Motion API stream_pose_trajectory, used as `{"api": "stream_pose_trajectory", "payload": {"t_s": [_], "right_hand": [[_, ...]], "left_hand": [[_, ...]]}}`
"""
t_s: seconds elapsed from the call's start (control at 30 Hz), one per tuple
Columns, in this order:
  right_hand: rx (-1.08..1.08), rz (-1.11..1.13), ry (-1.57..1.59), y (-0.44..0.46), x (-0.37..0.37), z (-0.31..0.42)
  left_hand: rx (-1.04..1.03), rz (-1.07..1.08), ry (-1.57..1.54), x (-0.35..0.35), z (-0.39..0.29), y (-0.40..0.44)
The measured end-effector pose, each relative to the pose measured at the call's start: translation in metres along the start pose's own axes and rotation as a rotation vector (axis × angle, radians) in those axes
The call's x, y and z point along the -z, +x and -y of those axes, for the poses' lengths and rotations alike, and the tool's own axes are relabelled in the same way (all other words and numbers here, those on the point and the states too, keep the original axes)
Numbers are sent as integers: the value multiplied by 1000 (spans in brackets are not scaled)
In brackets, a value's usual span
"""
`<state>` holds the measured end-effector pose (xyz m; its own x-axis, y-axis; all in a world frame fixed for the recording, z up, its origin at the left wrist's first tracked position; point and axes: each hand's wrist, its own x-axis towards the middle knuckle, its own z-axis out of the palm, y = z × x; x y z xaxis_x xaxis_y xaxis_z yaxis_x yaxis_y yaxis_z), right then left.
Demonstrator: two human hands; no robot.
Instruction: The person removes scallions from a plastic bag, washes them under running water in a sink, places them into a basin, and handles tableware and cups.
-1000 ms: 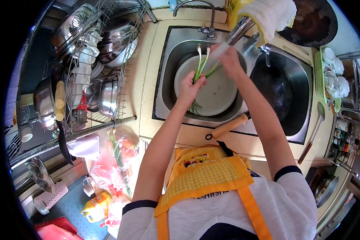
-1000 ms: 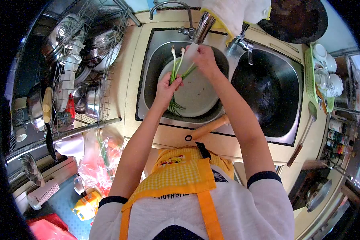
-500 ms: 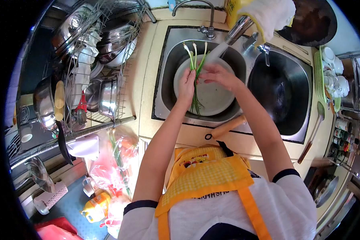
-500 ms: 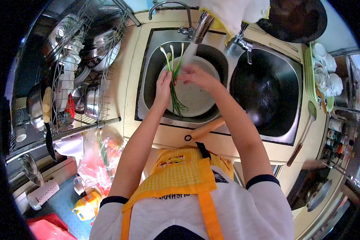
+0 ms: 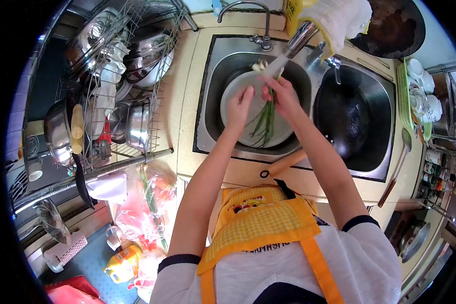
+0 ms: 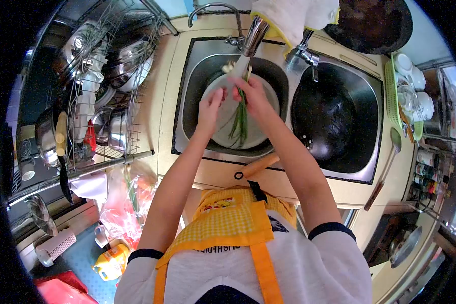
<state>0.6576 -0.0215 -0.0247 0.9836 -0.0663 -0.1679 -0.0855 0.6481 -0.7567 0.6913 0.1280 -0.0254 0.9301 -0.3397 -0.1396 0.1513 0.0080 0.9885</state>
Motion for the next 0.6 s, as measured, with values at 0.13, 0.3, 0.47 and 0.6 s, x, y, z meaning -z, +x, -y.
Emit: {"api": "stream_pose_trajectory", "payload": {"t_s": [0.13, 0.3, 0.47, 0.6], "right_hand": [[-85, -54, -158, -15, -4, -7], [-61, -128, -58, -22, -20, 8], [-24, -60, -182, -12, -8, 4], [-12, -140, -144, -14, -14, 7]], "left_hand": [[28, 18, -247, -14, -26, 10], [-144, 41, 271, -12, -34, 14], [-366, 107, 158, -15, -35, 27], [-222, 145, 78, -14, -45, 26]]}}
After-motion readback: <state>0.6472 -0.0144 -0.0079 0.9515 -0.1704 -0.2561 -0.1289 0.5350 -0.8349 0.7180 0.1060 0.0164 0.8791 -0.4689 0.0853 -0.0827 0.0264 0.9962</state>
